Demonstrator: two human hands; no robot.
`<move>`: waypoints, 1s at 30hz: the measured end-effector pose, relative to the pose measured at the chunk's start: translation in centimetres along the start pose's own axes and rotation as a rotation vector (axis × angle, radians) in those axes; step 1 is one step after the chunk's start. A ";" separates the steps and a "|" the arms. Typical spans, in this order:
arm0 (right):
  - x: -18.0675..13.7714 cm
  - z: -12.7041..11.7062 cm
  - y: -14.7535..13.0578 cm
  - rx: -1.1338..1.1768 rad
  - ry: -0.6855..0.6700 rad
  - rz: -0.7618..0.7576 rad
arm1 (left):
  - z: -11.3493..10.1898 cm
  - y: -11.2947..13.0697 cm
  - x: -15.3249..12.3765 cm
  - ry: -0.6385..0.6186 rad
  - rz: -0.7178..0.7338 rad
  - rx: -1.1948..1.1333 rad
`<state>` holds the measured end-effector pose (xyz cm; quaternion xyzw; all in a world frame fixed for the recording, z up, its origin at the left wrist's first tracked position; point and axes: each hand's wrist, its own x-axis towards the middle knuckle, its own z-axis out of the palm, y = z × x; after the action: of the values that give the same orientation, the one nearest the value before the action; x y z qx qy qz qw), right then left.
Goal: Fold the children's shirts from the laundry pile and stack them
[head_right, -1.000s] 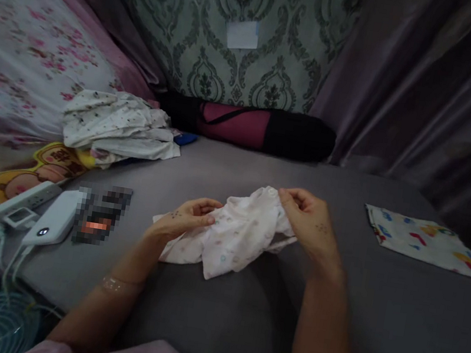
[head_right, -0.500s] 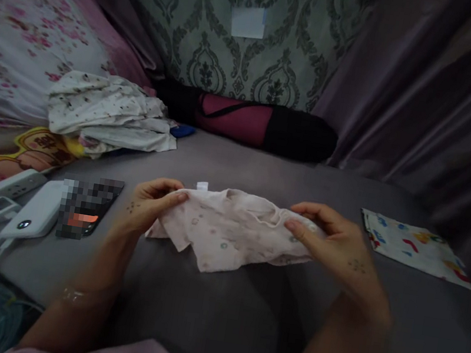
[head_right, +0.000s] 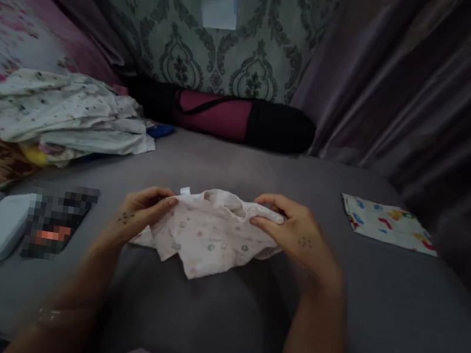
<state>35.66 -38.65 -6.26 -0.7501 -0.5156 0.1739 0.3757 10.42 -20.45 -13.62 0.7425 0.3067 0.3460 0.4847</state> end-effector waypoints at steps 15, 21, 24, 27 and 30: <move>0.3 -0.3 0.3 -0.110 -0.003 -0.236 | 0.2 1.5 -0.6 -0.142 -0.017 0.041; 0.5 -0.2 1.4 -0.146 0.042 -0.211 | 0.1 1.8 -0.9 -0.219 0.095 -0.015; 0.7 -0.1 1.6 -0.142 0.062 -0.198 | 0.0 2.1 -1.0 -0.226 0.118 -0.006; 0.8 0.0 1.6 -0.138 0.071 -0.194 | -0.1 2.3 -1.1 -0.233 0.134 0.025; 0.8 -0.1 1.5 -0.133 0.085 -0.205 | -0.4 2.3 -1.1 -0.250 0.166 0.058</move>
<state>37.03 -38.22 -7.26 -0.7236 -0.5836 0.0680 0.3623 9.78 -21.94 -11.57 0.8162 0.1913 0.2807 0.4674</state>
